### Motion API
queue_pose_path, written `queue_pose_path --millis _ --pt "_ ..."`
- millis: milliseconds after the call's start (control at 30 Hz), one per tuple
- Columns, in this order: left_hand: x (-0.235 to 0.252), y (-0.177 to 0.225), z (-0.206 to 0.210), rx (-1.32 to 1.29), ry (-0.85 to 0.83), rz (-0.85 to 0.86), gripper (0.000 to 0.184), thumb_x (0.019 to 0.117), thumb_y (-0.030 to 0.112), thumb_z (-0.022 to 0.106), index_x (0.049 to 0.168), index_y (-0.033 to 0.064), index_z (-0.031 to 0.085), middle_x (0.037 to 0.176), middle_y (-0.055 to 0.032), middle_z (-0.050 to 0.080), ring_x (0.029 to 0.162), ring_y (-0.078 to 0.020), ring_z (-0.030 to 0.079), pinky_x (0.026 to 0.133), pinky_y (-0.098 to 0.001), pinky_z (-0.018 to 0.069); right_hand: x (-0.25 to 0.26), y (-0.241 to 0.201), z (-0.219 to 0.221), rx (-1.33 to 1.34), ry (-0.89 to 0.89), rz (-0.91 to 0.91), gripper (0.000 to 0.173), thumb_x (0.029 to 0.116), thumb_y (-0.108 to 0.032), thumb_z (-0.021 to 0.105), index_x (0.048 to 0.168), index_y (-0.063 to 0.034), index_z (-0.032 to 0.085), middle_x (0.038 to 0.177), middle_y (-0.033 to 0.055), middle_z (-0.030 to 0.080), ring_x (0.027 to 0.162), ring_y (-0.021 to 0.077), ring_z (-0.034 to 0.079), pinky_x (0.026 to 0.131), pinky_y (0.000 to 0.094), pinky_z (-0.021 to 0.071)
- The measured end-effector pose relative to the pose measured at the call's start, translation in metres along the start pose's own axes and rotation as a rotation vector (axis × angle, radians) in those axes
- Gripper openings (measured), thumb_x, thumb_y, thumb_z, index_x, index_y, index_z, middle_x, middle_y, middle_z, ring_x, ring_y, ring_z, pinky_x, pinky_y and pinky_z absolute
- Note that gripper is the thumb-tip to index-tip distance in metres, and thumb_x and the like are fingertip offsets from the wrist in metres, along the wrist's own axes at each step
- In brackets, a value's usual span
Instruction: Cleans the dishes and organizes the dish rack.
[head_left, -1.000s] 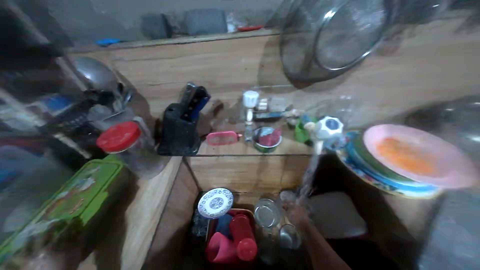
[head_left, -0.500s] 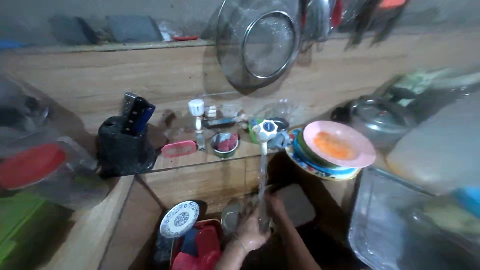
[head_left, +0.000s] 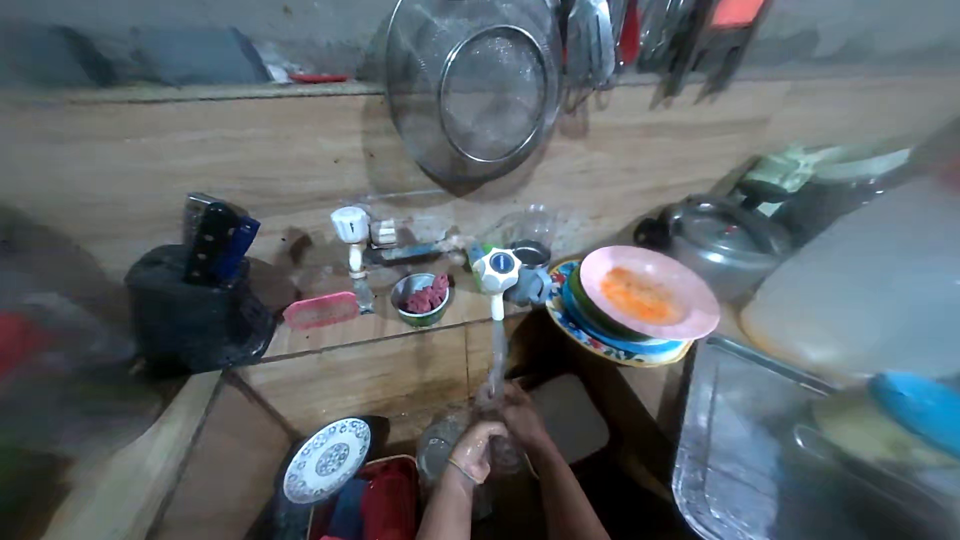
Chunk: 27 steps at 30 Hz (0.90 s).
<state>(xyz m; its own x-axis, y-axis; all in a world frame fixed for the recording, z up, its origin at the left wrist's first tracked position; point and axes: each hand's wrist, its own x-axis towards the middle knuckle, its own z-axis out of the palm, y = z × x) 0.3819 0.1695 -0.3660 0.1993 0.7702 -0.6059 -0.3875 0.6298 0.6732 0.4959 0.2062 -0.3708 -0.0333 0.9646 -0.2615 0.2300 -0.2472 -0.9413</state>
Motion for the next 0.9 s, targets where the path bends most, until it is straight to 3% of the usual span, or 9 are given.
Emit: queue_pose_path --millis 133,200,267,400,567,667,733,800,900 --pt "0.018 0.002 0.007 -0.336 0.071 0.024 0.031 0.108 0.027 0.039 0.111 0.0051 0.06 0.086 -0.0112 0.066 0.075 -0.0225 0.066 0.065 -0.0404 0.0565 -0.007 0.001 -0.005 0.042 -0.146 -0.061 0.05 0.0975 -0.019 0.061 0.142 0.0028 0.054 0.145 0.0222 0.053 0.13 0.0254 0.054 0.11 0.0415 0.0457" --pt "0.02 -0.002 0.01 -0.415 0.192 0.043 0.041 0.1112 0.039 0.03 0.104 0.0083 0.057 0.074 -0.007 0.06 0.064 -0.0184 0.061 0.056 -0.0355 0.0525 -0.002 0.011 -0.004 -0.118 -0.264 -0.168 0.064 0.0887 -0.032 0.073 0.145 -0.0049 0.056 0.15 0.0187 0.052 0.138 0.0245 0.05 0.116 0.0409 0.0419" --pt "0.016 -0.006 0.013 -0.513 0.293 0.063 0.041 0.1117 0.038 0.029 0.096 0.0088 0.054 0.067 -0.0045 0.054 0.056 -0.015 0.055 0.049 -0.0311 0.0476 -0.007 0.006 0.004 -0.336 -0.265 -0.154 0.058 0.0952 -0.04 0.068 0.145 -0.0126 0.058 0.148 0.0146 0.057 0.139 0.0255 0.051 0.118 0.0452 0.0394" --pt "0.019 -0.003 0.007 -0.423 0.225 0.108 0.041 0.1114 0.039 0.032 0.12 0.0074 0.058 0.09 -0.0092 0.065 0.077 -0.0186 0.064 0.067 -0.0368 0.0547 -0.014 -0.01 0.017 -0.317 -0.071 0.029 0.052 0.1112 -0.041 0.037 0.137 -0.0044 0.064 0.135 0.0198 0.065 0.13 0.0312 0.058 0.114 0.0513 0.0407" --pt "0.004 -0.015 0.005 0.484 0.153 0.126 0.057 0.1021 0.016 0.06 0.151 -0.0025 0.038 0.145 -0.0238 0.051 0.131 -0.031 0.052 0.109 -0.0454 0.0448 0.004 0.004 -0.001 -0.075 -0.019 0.062 0.068 0.0995 -0.028 0.065 0.156 -0.0025 0.038 0.157 0.0228 0.043 0.144 0.031 0.045 0.119 0.0465 0.0383" --pt "0.008 -0.02 0.011 1.033 0.158 0.149 0.097 0.0858 0.016 0.077 0.16 -0.0001 0.017 0.155 -0.0239 0.043 0.142 -0.0336 0.045 0.118 -0.0473 0.0374 0.002 0.005 -0.007 -0.206 0.066 0.193 0.053 0.0922 -0.032 0.077 0.133 -0.0008 0.064 0.129 0.0217 0.066 0.12 0.0322 0.063 0.104 0.0504 0.0499" --pt "0.012 -0.018 0.008 0.955 0.15 0.213 0.101 0.0806 0.015 0.08 0.16 0.0014 0.019 0.154 -0.0217 0.044 0.141 -0.0304 0.047 0.117 -0.0448 0.0388 -0.003 -0.005 -0.012 -0.154 0.069 0.139 0.039 0.0873 -0.03 0.081 0.11 0.0008 0.072 0.105 0.017 0.072 0.098 0.0257 0.068 0.09 0.0457 0.0555" --pt "0.009 -0.015 0.0 0.584 0.084 0.243 0.074 0.0782 0.007 0.081 0.143 -0.0007 0.047 0.133 -0.0187 0.061 0.122 -0.0251 0.06 0.104 -0.0418 0.0502 -0.005 -0.009 -0.014 0.049 0.045 -0.028 0.022 0.081 -0.021 0.082 0.083 -0.0042 0.069 0.081 0.0046 0.068 0.075 0.0131 0.065 0.071 0.0345 0.0563" --pt "-0.007 -0.008 -0.014 0.168 -0.064 0.02 0.029 0.1 0.009 0.057 0.127 -0.0004 0.056 0.107 -0.0132 0.066 0.092 -0.0221 0.066 0.079 -0.0404 0.0567 0.0 -0.001 -0.011 0.316 -0.057 -0.194 0.014 0.0788 -0.008 0.077 0.072 -0.0073 0.065 0.092 0.0024 0.07 0.087 0.0099 0.066 0.077 0.0302 0.0566"
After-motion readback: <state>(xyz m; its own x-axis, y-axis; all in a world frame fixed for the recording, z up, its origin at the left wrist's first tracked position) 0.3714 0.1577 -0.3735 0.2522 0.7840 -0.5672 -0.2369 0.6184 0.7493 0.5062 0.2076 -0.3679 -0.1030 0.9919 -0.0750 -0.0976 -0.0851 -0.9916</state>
